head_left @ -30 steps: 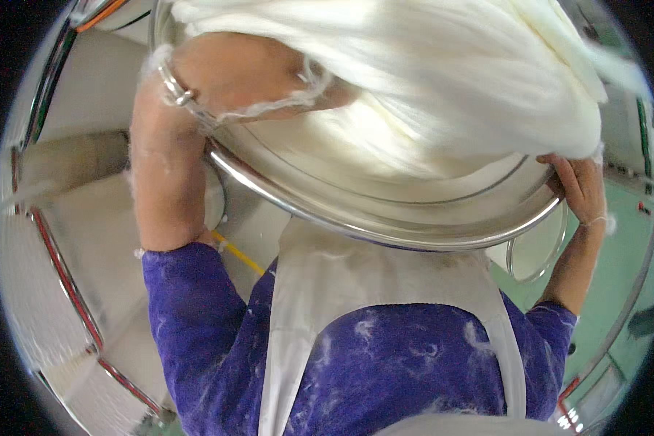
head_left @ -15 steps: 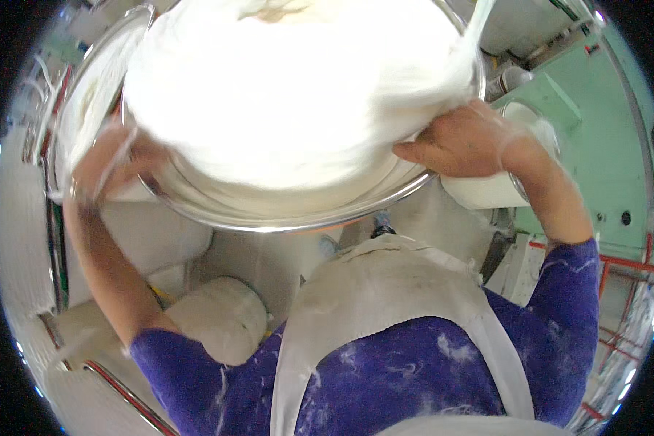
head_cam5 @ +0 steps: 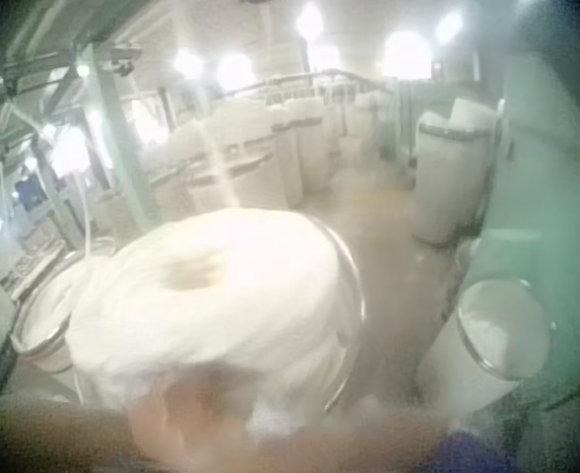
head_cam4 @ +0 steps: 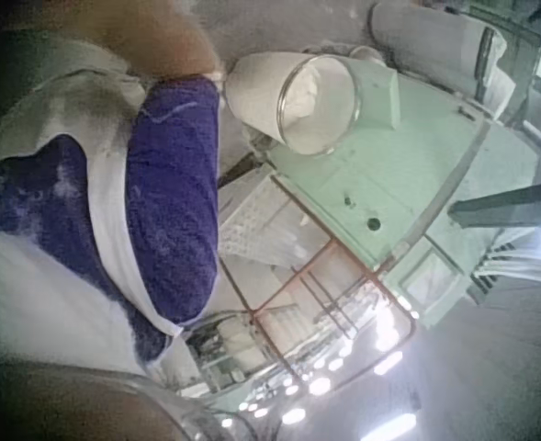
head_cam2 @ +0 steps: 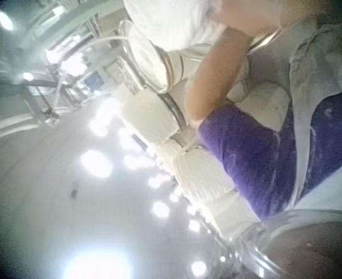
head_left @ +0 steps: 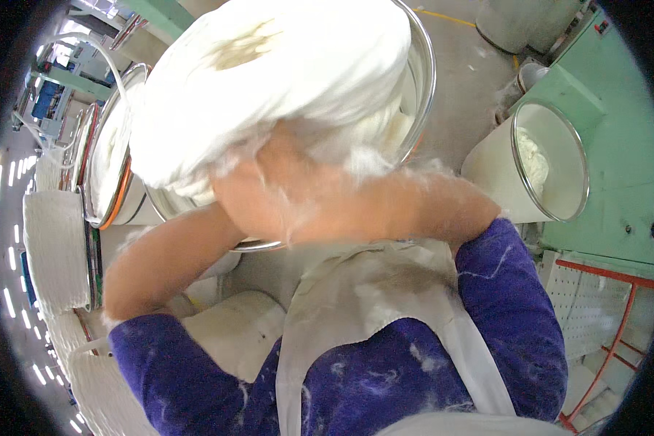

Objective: The person removes metal lids from large white cylindrical containers and pulls out white fibrous textile material. They walk between rows of containers, open several, and repeatedly pull and arrange the white material inside each container.

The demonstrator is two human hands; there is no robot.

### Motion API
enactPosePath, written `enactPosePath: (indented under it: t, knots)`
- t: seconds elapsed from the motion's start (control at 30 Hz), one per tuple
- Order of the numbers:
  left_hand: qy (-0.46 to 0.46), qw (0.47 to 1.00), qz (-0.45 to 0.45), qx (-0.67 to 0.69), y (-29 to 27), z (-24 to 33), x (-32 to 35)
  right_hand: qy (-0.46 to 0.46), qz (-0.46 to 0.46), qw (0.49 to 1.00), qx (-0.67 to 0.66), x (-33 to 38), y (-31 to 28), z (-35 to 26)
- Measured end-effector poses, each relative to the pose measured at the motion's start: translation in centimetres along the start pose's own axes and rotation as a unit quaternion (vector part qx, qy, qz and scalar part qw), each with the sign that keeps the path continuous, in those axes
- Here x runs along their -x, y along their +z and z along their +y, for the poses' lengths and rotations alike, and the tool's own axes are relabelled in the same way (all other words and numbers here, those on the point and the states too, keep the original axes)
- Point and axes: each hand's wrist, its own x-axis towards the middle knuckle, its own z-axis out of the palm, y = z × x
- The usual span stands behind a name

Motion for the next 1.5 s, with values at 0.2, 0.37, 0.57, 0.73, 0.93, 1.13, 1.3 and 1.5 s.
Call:
enactPosePath:
  t: [0.2,0.37,0.57,0.73,0.93,1.13,1.3,1.5]
  knots:
    - [-0.027,0.991,0.121,0.055,-0.9,-0.6,1.1,-0.175,0.002,0.97,-0.17,11.1,-1.9,6.3]
    - [-0.152,0.951,0.204,0.178,-1.7,-3.4,5.5,0.048,0.079,0.989,-0.114,13.2,-4.1,14.4]
    - [-0.205,0.921,0.287,0.168,-1.4,-7.8,7.1,-0.034,0.064,0.996,0.058,7.0,-2.8,18.1]
    - [-0.155,0.938,0.26,-0.169,-1.2,-20.5,8.9,-0.091,-0.044,0.993,0.054,5.2,-1.0,15.2]
    - [-0.247,0.886,0.328,-0.216,-2.6,-33.4,11.6,-0.052,-0.381,0.915,-0.118,-0.9,-1.8,9.4]
    - [-0.304,0.882,0.339,-0.123,-4.8,-33.7,11.9,0.039,-0.514,0.857,0.028,-4.3,1.3,8.0]
    - [-0.196,0.904,0.371,-0.078,-4.5,-26.5,16.3,0.039,-0.375,0.923,-0.069,-2.0,2.1,5.6]
    - [0.184,0.979,-0.004,0.088,-1.3,-11.6,17.2,-0.038,-0.26,0.964,-0.043,-3.4,2.3,2.6]
